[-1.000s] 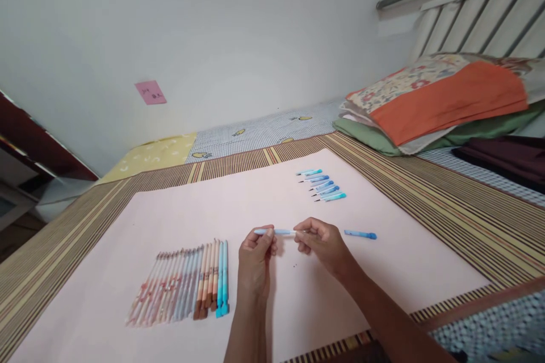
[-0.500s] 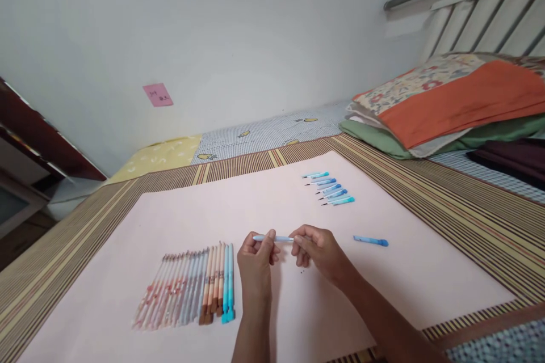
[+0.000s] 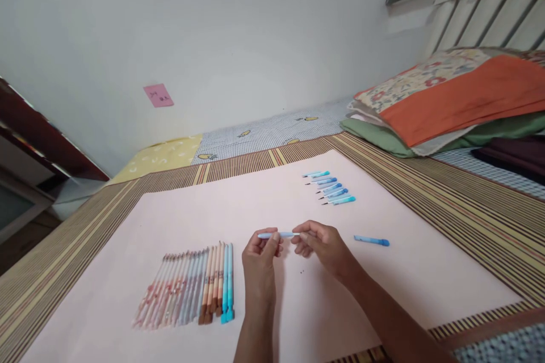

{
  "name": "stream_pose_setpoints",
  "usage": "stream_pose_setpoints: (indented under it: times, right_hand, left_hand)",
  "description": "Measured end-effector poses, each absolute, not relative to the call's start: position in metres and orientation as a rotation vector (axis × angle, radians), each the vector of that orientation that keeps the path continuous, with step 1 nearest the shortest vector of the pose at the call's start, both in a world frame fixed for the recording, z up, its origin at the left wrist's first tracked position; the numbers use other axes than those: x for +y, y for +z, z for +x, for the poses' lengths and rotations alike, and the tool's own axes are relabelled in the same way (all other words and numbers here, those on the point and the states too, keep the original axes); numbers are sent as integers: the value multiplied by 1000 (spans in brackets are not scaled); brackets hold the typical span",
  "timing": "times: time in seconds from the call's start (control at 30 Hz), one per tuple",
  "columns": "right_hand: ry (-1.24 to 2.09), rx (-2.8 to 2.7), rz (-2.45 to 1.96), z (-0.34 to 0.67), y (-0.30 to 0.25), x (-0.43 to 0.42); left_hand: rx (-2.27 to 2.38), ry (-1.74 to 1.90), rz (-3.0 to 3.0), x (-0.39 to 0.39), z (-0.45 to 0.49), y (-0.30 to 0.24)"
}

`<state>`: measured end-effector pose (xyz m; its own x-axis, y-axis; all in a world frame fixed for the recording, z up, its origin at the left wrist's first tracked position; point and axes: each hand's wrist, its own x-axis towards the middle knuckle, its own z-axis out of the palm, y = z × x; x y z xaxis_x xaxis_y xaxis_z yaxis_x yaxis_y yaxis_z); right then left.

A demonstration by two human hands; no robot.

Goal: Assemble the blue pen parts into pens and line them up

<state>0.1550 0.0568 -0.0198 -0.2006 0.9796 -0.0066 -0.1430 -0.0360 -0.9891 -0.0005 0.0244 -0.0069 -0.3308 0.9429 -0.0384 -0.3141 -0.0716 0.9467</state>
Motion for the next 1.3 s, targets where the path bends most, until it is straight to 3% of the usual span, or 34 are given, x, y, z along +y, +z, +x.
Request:
stream_pose_setpoints:
  times: [0.63, 0.9, 1.07, 1.3]
  right_hand:
    - [1475, -956, -973, 157, -18, 59]
    - [1401, -853, -1043, 170, -29, 71]
    - [1279, -900, -1128, 171, -39, 76]
    - [1243, -984, -1159, 169, -44, 77]
  left_hand:
    - [950, 1587, 442, 24, -3, -8]
    - [1202, 1644, 588, 30, -13, -17]
    - [1596, 1455, 1148, 26, -20, -15]
    - [1641, 1373, 1253, 30, -31, -21]
